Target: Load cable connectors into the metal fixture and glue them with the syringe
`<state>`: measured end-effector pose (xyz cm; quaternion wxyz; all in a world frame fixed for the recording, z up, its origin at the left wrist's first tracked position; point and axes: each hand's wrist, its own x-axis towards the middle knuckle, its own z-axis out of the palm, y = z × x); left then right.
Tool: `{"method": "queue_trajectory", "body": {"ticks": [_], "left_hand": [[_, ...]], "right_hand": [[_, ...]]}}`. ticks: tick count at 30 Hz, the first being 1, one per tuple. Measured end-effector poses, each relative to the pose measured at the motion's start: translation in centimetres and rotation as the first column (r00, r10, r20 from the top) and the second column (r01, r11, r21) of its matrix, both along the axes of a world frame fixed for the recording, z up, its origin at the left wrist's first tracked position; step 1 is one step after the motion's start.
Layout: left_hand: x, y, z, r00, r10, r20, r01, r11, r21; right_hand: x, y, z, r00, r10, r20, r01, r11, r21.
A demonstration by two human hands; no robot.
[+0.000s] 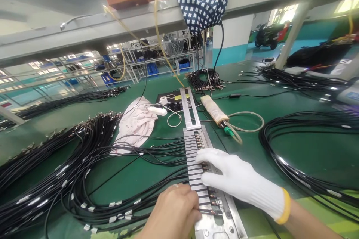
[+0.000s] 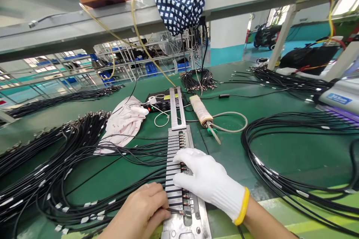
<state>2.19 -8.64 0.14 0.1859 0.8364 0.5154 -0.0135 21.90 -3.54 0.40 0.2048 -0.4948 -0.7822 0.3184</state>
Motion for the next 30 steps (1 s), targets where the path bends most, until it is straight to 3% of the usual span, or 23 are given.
{"method": "queue_trajectory", "body": {"ticks": [4,8,12,19,22,25,27,30], "left_hand": [[0.0,-0.3,-1.1,0.99,-0.124,-0.062,0.136,0.958,0.254],[-0.4,-0.4,-2.4,0.98,-0.187,-0.069,0.198,0.883,0.424],[-0.7,-0.7,-3.5,0.973,-0.218,-0.081,0.229,0.841,0.489],[-0.6,-0.7,-5.0,0.966,-0.242,-0.097,0.256,0.818,0.515],[-0.3,-0.3,-4.9,0.983,-0.176,0.044,0.145,0.909,0.391],[0.2,0.0,-3.5,0.969,-0.018,0.245,-0.002,0.997,0.081],[0.3,0.2,-2.4,0.945,0.07,0.318,-0.048,0.996,-0.078],[0.6,0.3,-1.5,0.929,0.147,0.338,-0.09,0.98,-0.18]], "right_hand": [[-0.1,-0.2,0.3,1.0,0.0,-0.011,0.0,1.0,0.009],[-0.2,-0.3,0.4,1.0,-0.007,-0.005,0.007,1.0,-0.01],[-0.2,-0.4,0.1,1.0,0.005,-0.011,-0.005,1.0,0.021],[-0.1,-0.3,-0.2,1.0,0.008,-0.001,-0.007,0.999,0.045],[-0.2,-0.2,-0.2,1.0,0.009,-0.003,-0.009,0.998,0.056],[0.0,-0.3,-0.2,1.0,0.02,-0.001,-0.02,0.998,0.06],[0.2,-0.4,-0.2,1.0,0.029,0.01,-0.029,0.998,0.053],[0.7,-0.5,0.0,0.995,0.081,0.055,-0.084,0.995,0.05]]}}
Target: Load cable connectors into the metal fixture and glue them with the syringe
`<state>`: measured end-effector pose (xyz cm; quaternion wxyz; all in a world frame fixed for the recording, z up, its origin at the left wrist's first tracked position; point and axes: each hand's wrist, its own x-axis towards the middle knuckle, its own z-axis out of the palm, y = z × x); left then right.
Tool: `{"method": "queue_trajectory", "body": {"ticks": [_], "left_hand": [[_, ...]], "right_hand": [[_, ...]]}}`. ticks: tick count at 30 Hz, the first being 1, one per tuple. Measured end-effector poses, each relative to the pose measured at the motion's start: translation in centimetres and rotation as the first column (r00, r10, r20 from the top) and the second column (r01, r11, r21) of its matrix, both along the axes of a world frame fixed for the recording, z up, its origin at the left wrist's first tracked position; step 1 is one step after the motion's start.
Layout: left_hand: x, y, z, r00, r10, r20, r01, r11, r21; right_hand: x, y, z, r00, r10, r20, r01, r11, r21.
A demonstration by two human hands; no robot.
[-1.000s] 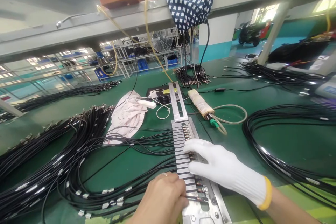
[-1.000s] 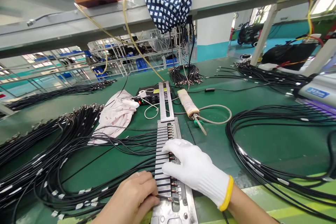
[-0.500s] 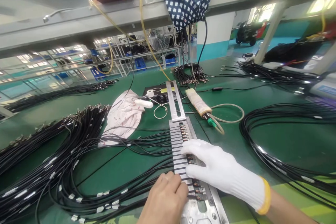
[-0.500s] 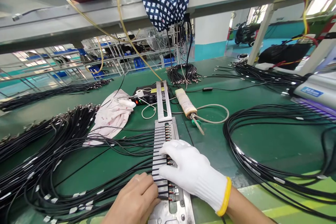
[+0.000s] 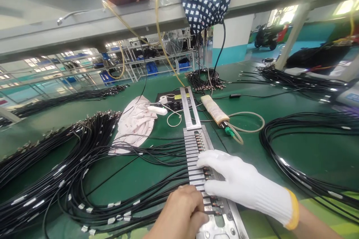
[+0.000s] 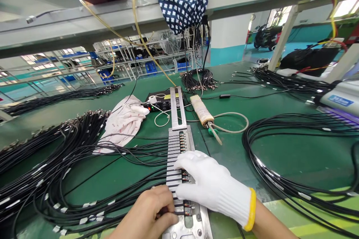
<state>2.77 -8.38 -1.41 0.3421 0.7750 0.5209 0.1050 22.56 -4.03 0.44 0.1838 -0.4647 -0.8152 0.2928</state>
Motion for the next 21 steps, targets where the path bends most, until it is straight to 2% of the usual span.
{"method": "queue_trajectory", "body": {"ticks": [5,9,11,13,17,21], "left_hand": [[0.3,0.2,-0.3,0.996,0.013,-0.083,-0.016,0.999,-0.042],[-0.1,0.0,0.8,0.996,-0.021,-0.082,0.017,0.998,-0.054],[-0.4,-0.2,1.6,0.996,-0.07,-0.053,0.069,0.997,-0.024],[-0.7,-0.4,1.8,0.99,-0.127,-0.068,0.131,0.989,0.066],[-0.8,-0.8,0.1,0.96,-0.18,-0.214,0.237,0.931,0.279],[-0.9,-1.3,-2.6,0.937,-0.158,-0.312,0.28,0.873,0.399]], "right_hand": [[0.0,-0.2,0.1,0.989,0.103,0.11,-0.104,0.995,0.004],[-0.8,-0.4,-0.5,0.977,0.137,0.161,-0.151,0.985,0.08],[-1.1,-0.4,-0.7,0.974,0.13,0.186,-0.15,0.984,0.098],[-1.2,-0.4,-0.6,0.973,0.12,0.199,-0.142,0.985,0.098],[-1.3,-0.4,-0.6,0.972,0.11,0.206,-0.129,0.989,0.078],[-1.2,-0.4,-1.2,0.971,0.12,0.205,-0.139,0.987,0.082]]}}
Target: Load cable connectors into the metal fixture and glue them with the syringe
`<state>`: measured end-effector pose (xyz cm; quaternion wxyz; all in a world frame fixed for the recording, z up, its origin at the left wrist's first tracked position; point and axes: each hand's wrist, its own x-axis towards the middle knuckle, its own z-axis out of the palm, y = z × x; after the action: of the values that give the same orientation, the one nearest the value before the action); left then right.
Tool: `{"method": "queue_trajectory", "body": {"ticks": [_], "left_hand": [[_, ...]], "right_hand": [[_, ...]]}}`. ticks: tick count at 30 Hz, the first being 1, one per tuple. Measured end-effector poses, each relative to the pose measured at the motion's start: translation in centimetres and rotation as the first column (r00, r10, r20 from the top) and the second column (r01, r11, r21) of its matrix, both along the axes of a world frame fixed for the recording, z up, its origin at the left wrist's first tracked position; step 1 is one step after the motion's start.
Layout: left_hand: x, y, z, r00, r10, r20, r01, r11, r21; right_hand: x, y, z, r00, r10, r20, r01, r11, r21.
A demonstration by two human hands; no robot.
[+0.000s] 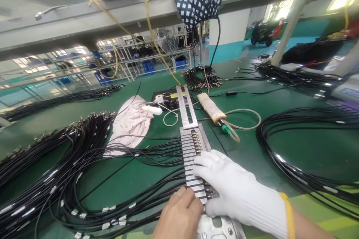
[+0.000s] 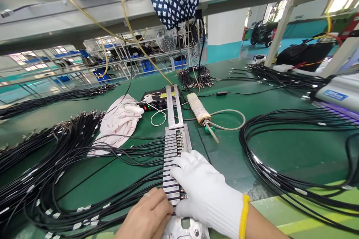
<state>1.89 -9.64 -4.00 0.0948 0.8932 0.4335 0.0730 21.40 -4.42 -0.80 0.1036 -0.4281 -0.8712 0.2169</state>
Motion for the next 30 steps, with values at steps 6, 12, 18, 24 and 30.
{"method": "queue_trajectory", "body": {"ticks": [6,12,18,24,30], "left_hand": [[0.0,-0.1,-0.5,1.0,-0.024,0.02,0.023,0.998,0.055],[0.9,0.7,-0.2,0.997,0.057,-0.053,-0.064,0.989,-0.133],[-0.2,1.0,0.6,0.985,0.097,-0.14,-0.118,0.982,-0.147],[-0.7,0.9,1.3,0.989,-0.035,-0.146,0.031,0.999,-0.03],[-0.3,0.6,0.5,0.978,-0.086,-0.189,0.094,0.995,0.032]], "right_hand": [[-0.1,0.1,-0.4,1.0,0.018,0.015,-0.018,1.0,-0.007],[-0.4,0.0,0.5,0.999,0.02,0.025,-0.019,1.0,-0.008],[-0.3,-0.2,0.8,1.0,0.028,-0.002,-0.028,1.0,0.014],[0.6,0.0,0.6,0.986,-0.069,-0.153,0.074,0.997,0.025],[0.7,0.4,1.1,0.97,-0.152,-0.19,0.144,0.988,-0.052]]}}
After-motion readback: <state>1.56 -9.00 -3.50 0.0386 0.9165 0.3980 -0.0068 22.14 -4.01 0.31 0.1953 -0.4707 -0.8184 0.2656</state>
